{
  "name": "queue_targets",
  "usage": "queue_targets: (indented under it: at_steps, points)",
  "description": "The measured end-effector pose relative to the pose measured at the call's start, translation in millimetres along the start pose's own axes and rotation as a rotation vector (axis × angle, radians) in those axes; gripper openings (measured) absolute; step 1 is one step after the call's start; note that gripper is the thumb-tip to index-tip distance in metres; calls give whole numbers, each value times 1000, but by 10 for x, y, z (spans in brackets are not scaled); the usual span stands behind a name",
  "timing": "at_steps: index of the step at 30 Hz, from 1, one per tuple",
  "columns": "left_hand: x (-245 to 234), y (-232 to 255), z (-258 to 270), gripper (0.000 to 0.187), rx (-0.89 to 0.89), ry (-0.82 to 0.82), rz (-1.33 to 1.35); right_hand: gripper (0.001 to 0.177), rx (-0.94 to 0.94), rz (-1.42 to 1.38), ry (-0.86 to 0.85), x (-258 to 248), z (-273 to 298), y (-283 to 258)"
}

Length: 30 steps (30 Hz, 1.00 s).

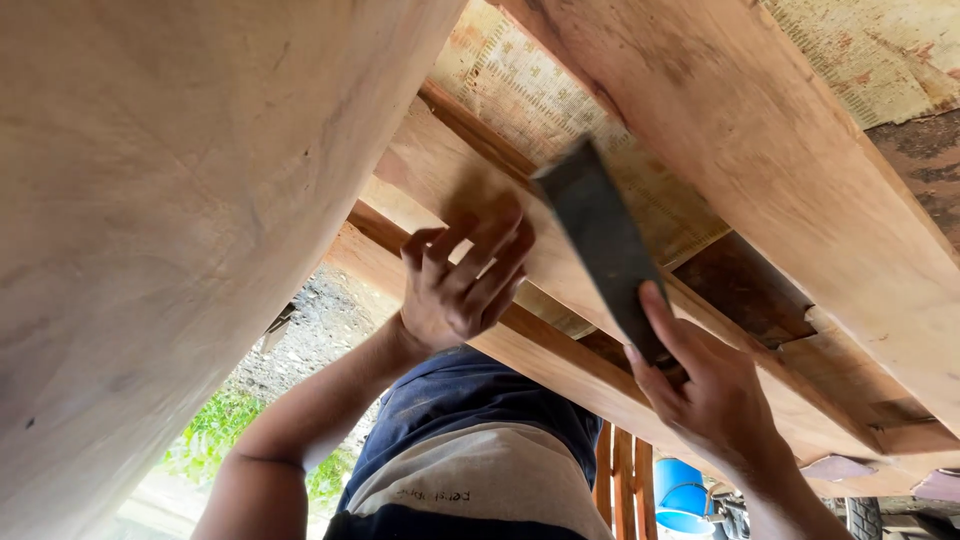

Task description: The person smooths the surface of a wooden frame using a sanding block and a hand plane. They alternate between sanding the flat surfaces and planing the edges and corners of the wood structure.

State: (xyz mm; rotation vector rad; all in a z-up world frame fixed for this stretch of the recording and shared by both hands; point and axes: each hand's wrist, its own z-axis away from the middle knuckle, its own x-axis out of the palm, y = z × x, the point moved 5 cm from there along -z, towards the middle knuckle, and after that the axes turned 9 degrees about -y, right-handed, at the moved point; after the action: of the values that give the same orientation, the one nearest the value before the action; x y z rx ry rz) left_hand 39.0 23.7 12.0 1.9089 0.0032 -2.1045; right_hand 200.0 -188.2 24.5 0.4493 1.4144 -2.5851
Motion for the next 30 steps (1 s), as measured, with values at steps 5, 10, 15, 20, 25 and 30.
queue_targets:
  at_steps: [5, 10, 15, 20, 25, 30]
  points:
    - [96, 49, 317, 27, 37, 134, 165, 74, 54, 161, -303, 151, -201, -72]
    - [123, 33, 329, 27, 19, 137, 227, 74, -34, 185, -290, 63, -347, -190]
    - [125, 45, 320, 24, 15, 128, 240, 73, -55, 171, -296, 32, -405, -261]
    - [107, 29, 296, 24, 18, 146, 223, 74, -32, 128, -313, -32, -409, -314]
    - [106, 3, 260, 24, 27, 161, 235, 75, -47, 167, -296, -18, -441, -320]
    - [98, 20, 288, 29, 15, 125, 268, 71, -80, 239, -182, 60, -518, -289]
